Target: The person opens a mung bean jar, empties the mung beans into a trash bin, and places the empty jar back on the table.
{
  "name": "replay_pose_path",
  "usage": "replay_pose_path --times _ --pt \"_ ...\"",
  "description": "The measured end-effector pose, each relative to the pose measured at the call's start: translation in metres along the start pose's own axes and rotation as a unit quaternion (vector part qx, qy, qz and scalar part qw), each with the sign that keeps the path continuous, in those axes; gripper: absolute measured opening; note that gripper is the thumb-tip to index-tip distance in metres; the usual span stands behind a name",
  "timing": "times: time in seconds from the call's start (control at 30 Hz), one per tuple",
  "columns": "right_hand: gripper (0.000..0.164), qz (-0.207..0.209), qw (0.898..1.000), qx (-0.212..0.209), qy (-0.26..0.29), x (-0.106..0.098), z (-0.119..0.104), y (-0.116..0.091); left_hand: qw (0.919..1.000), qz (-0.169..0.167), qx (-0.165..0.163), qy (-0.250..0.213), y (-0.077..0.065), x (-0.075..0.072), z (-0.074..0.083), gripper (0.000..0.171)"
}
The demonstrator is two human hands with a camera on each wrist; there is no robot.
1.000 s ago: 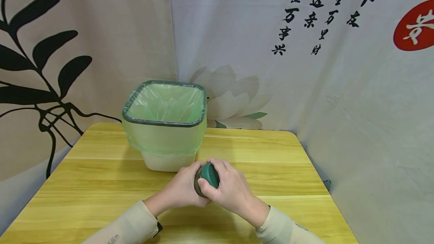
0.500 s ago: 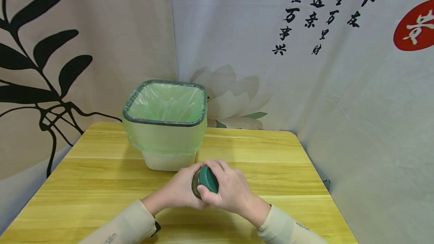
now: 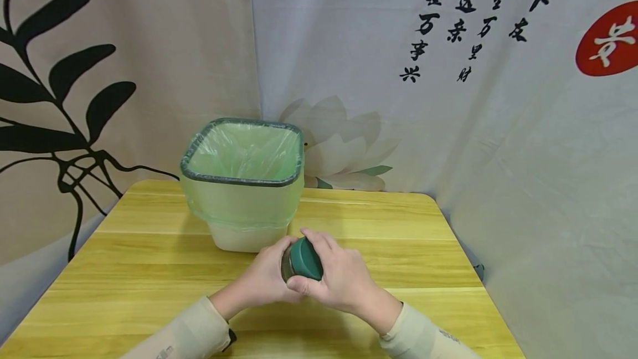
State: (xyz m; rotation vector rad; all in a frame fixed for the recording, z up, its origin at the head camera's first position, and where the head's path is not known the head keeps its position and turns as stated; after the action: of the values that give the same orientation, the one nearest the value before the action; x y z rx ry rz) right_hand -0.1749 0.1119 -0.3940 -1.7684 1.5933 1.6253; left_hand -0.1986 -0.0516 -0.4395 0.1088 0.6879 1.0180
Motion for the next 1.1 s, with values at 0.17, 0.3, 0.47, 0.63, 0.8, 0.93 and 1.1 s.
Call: replay_pose_path --times 0.17,0.3,0.47,0.63,0.8,0.93,1.1 --pt "0.096 -0.043 0.995 0.08 0.032 -0.002 0.006 0.001 0.9975 0.046 0.006 0.054 0.001 -0.001 -0.001 0.084" --pt "0.089 -0.066 0.988 0.13 0.05 -0.001 0.009 0.003 0.9927 0.066 0.013 0.1 0.001 -0.001 0.002 0.085" --pt "0.088 -0.096 0.977 0.17 0.082 0.003 0.012 0.003 0.9844 0.078 0.019 0.157 0.001 0.002 0.008 0.083" --pt "0.089 -0.116 0.969 0.19 0.11 0.006 0.013 0.003 0.9743 0.089 0.025 0.206 0.001 0.006 0.017 0.083" --pt "0.08 -0.108 0.967 0.197 0.121 0.008 0.013 0.003 0.9631 0.098 0.054 0.245 0.001 0.012 0.021 0.084" --pt "0.074 -0.103 0.965 0.207 0.126 0.009 0.014 0.002 0.9615 0.102 0.061 0.248 0.001 0.014 0.021 0.087" --pt "0.072 -0.101 0.964 0.211 0.128 0.009 0.013 0.001 0.9721 0.088 0.047 0.212 0.001 0.013 0.017 0.087"
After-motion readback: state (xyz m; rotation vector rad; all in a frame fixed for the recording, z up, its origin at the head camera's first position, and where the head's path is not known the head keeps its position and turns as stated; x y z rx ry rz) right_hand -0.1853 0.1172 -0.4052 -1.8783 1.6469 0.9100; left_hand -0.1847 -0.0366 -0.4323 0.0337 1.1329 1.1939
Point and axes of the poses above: each hand's wrist, its own y-axis towards the middle knuckle, its own x-axis out of the palm, z = x × y, the point moved 5 cm from there along y, towards the middle knuckle, and after that the axes turned 12 degrees about x, right-handed, at the moved point
